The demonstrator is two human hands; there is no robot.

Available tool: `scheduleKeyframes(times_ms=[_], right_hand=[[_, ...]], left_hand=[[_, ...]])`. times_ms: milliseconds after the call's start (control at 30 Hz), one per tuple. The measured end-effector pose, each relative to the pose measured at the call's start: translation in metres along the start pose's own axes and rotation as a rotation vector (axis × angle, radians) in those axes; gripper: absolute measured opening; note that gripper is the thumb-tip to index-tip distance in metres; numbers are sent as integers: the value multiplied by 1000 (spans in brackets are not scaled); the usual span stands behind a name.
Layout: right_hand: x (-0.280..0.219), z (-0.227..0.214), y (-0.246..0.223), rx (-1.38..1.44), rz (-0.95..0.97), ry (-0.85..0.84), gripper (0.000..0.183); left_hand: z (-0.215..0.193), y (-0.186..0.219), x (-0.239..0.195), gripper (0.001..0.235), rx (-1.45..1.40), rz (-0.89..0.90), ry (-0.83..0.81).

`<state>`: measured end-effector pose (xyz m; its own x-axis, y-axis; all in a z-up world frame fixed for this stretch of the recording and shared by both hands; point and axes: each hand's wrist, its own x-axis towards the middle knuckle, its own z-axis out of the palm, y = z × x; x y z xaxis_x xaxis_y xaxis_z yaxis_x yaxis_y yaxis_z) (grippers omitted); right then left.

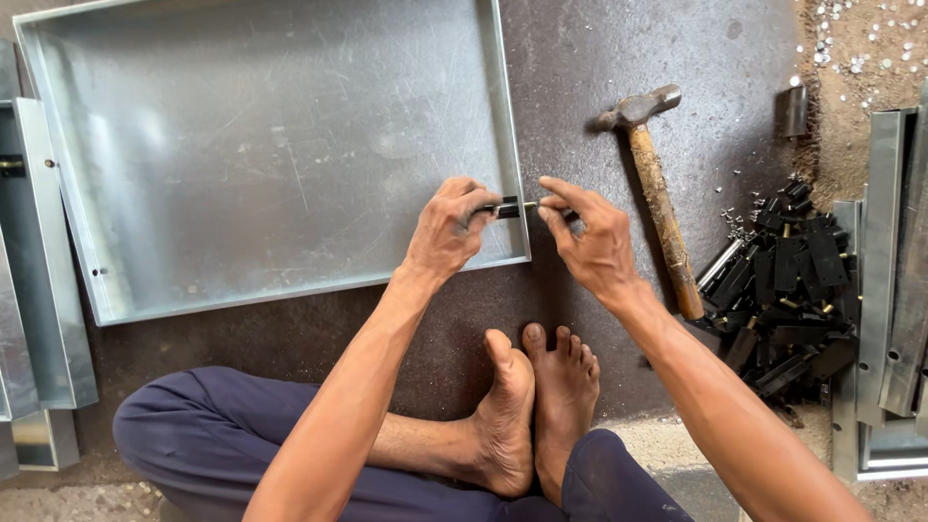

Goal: The person attaches brackets to the corners of a metal tray by inserting pins and tapping them with a hammer. They lift the tray and place it onto a stack of similar trays.

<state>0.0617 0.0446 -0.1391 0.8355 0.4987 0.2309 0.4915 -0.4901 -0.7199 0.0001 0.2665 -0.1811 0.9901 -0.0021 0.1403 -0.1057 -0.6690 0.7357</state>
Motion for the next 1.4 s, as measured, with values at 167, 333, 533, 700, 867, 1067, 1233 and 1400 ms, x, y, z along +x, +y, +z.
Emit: scheduleKeyframes(times_ms=[167,333,533,700,867,1067,1233,1400], right_hand=[[10,17,18,-135,-102,-10,42],[-5,26,19,-207,-35,-2,37],[-19,39,-11,-291,41,-73,26],[-19,16,-6,-263,-11,-11,23],[-17,0,-7,-322,42,-54,23],[-52,-68,2,-801,-6,191,57],[-84,-81,42,-607,394,9,37],[-116,-70,7,75,708,77,30]], left_hand=[[-8,1,-9,24,-15,-39,118],[-6,-3,-10,19,-51,-109,98],[-8,-1,-9,23,-62,-84,121],[7,12,2,21,-62,-82,116],[23,17,8,23,-33,-103,130],[21,19,5,22,-51,-39,156],[30,17,7,13,-29,-111,141],[36,16,11,9,15,-150,138]])
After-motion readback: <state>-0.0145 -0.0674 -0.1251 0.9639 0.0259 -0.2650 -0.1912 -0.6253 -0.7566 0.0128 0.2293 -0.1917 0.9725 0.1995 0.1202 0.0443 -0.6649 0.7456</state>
